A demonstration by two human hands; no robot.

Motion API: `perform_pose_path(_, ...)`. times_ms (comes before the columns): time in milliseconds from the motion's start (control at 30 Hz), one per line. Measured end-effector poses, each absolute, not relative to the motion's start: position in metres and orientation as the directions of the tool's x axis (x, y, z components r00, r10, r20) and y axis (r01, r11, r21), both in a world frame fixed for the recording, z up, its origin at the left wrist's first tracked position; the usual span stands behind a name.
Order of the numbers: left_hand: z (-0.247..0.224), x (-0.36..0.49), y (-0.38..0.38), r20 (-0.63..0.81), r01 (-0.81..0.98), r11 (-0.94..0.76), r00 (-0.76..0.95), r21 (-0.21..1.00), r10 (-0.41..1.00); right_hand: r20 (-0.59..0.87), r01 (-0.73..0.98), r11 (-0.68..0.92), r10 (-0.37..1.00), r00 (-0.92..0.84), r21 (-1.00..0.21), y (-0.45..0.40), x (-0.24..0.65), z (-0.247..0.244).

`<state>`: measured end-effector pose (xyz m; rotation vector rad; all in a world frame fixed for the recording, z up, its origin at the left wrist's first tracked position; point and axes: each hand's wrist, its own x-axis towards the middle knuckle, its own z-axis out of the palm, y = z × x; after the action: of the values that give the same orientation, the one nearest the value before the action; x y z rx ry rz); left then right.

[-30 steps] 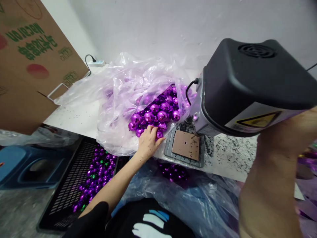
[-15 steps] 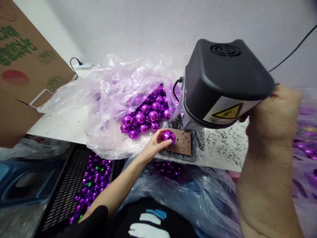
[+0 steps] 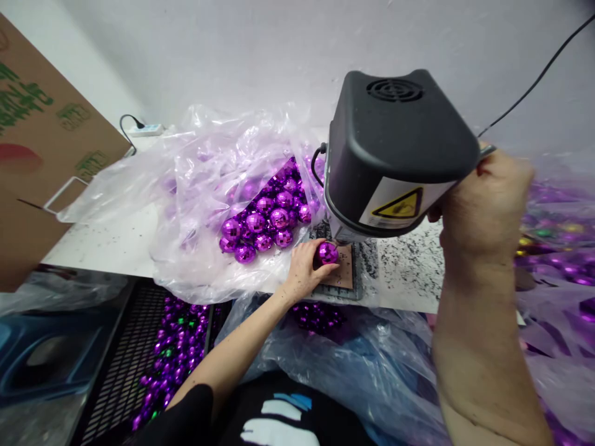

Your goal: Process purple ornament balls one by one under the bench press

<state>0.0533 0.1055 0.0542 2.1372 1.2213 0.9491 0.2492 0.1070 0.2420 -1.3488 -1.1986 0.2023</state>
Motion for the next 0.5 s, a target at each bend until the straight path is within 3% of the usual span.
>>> perform_pose_path(300, 0.056, 0.061, 0.107, 0.368, 0.576, -0.548, 0.408, 0.606, 0.836, 0.559, 0.523, 0.304, 0.701, 0.443, -0.796, 0.106, 0.246, 0.244)
perform_pose_path(500, 0.055, 0.061, 0.099, 0.327, 0.528, -0.564, 0.478, 0.635, 0.815, 0.569, 0.525, 0.316, 0.696, 0.438, -0.79, 0.106, 0.245, 0.243)
